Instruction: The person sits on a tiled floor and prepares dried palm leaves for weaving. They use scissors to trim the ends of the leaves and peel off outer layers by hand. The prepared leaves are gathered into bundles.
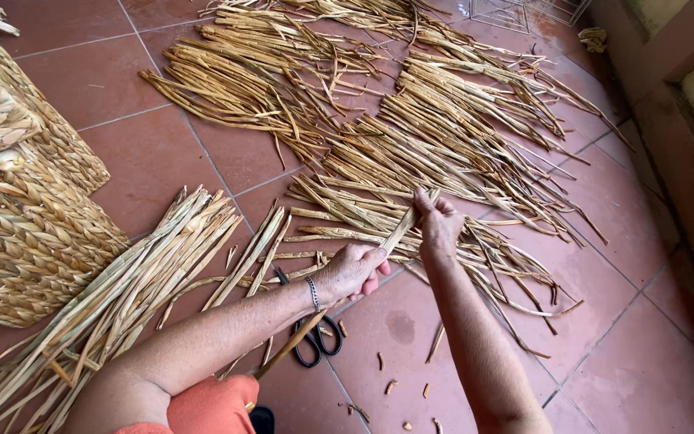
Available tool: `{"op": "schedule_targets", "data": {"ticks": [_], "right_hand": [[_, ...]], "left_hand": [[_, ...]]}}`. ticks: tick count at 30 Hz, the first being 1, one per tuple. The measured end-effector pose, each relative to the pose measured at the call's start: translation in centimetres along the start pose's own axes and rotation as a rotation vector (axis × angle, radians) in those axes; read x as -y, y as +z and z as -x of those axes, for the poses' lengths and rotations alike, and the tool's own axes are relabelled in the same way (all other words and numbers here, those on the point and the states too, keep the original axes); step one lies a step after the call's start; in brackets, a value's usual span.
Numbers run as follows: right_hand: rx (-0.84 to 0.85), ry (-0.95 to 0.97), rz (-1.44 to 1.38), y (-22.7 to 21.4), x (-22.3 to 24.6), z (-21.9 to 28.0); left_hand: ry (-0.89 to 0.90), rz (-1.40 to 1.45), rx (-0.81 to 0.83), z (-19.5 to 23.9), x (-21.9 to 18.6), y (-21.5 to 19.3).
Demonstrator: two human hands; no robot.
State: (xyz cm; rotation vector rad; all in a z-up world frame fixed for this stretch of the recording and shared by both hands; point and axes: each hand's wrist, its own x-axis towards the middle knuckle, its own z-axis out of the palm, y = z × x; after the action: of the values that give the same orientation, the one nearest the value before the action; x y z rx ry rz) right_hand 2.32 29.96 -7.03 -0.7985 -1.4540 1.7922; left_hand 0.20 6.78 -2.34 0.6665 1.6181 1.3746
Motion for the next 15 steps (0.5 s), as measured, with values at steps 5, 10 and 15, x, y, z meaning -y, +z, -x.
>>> {"op": "schedule_targets", "data": {"ticks": [5,10,15], "right_hand": [[-0.079,-0.048,-0.069,-3.1,-0.7,-4.3],[0.064,0.094,0.005,-4.1,1.2,-2.6],[0.361,0.168,0.333,-4.5,2.3,1.3]], "left_hand": [[0.012,0.093,0.135,1.1,2.8,-1.4],[0.057,-0.218,-0.015,-0.9,7.7,-6.2],[0.100,-0.767,-0.488,0.8,10.4,-20.2]]}}
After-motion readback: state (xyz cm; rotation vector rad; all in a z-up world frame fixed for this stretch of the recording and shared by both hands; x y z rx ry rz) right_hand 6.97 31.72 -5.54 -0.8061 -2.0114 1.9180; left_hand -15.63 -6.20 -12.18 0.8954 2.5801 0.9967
